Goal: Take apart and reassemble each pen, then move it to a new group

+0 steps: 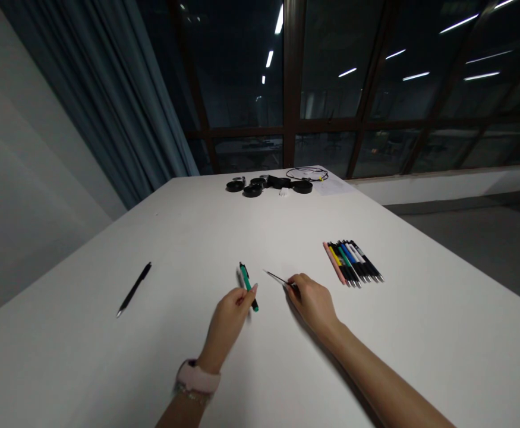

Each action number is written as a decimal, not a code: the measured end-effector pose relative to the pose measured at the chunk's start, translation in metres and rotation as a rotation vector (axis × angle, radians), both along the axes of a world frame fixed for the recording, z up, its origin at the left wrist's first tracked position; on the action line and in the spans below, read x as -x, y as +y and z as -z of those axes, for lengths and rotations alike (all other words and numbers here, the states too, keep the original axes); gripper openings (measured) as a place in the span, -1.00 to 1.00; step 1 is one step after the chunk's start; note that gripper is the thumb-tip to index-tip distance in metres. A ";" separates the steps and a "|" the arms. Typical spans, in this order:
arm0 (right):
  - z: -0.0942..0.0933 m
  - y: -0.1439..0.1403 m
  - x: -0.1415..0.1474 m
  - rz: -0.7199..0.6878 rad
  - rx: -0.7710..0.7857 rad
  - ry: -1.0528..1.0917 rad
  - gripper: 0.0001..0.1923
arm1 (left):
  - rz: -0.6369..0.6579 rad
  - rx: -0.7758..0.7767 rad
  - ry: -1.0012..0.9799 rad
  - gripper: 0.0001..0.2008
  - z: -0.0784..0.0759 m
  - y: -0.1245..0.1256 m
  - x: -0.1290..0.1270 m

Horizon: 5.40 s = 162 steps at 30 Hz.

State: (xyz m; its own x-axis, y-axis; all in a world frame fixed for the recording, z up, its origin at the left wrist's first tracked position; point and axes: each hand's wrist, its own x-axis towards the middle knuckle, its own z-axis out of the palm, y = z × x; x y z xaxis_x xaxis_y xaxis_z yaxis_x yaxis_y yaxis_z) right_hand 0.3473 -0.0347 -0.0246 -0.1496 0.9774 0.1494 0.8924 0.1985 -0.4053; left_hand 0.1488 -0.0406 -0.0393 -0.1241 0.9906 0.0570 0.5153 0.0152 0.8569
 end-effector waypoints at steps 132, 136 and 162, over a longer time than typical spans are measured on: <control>-0.002 -0.016 0.039 -0.315 -0.142 -0.298 -0.54 | 0.062 -0.098 0.790 -0.67 -0.004 0.007 -0.007; -0.001 -0.016 0.038 -0.297 -0.138 -0.276 -0.51 | 0.009 -0.089 0.708 -0.65 -0.009 0.008 0.002; -0.005 -0.013 0.067 -0.401 -0.104 -0.354 -0.61 | -0.131 -0.026 -0.455 -0.37 -0.006 0.022 0.012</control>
State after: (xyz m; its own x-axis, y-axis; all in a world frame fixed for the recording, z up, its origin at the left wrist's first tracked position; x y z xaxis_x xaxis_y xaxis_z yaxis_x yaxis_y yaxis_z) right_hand 0.2806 -0.0477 -0.0194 -0.5666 0.8160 0.1150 0.8166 0.5746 -0.0540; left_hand 0.1368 -0.0190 -0.0334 -0.2665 0.9638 -0.0078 0.0823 0.0309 0.9961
